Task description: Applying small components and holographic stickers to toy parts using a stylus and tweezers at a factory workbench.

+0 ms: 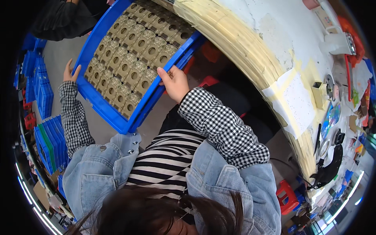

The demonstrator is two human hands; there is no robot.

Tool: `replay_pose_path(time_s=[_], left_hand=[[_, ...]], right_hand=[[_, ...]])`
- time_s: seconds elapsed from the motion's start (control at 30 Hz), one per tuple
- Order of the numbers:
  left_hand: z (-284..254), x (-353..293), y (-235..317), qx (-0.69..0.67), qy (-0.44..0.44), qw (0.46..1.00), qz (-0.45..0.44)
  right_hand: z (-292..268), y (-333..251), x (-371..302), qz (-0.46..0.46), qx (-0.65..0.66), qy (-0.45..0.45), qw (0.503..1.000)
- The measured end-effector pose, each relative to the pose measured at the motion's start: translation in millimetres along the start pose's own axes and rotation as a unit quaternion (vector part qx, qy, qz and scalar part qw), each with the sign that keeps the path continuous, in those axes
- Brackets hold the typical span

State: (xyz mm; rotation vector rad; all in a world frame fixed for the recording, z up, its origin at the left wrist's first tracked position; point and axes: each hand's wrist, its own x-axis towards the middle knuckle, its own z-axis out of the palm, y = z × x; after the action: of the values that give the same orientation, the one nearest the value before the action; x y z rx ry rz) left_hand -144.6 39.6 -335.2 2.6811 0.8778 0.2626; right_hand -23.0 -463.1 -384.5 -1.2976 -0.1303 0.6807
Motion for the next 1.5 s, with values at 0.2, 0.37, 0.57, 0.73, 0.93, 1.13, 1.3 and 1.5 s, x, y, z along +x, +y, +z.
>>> replay_pose_path(time_s=[0.2,0.37,0.57,0.73,0.93,1.13,1.3,1.5], left_hand=[[7,-134,57,-0.367,-0.082,0.870,-0.320],[37,-163,70,-0.450,-0.117,0.839,-0.282],[44,-173,82,-0.449,-0.041,0.849,-0.274],[54,-167,97,-0.389,0.021,0.848,-0.361],[63,-154,88,-0.341,0.054,0.870,-0.353],[48,-153,108,-0.326,-0.011,0.862,-0.387],[61,-160,70,-0.381,-0.092,0.843,-0.368],[73,-175,77,-0.388,-0.042,0.839,-0.379]], right_hand=[[1,0,-2,0.048,0.030,-0.013,0.998],[-1,5,-3,0.007,-0.039,0.014,0.999],[-8,2,-2,-0.063,-0.142,0.008,0.988],[-16,-1,5,-0.102,-0.207,-0.020,0.973],[-24,16,18,-0.129,-0.183,-0.042,0.974],[-26,21,22,-0.072,-0.115,-0.091,0.987],[-25,8,10,-0.045,-0.081,-0.055,0.994],[-42,4,24,-0.017,-0.080,-0.016,0.997]])
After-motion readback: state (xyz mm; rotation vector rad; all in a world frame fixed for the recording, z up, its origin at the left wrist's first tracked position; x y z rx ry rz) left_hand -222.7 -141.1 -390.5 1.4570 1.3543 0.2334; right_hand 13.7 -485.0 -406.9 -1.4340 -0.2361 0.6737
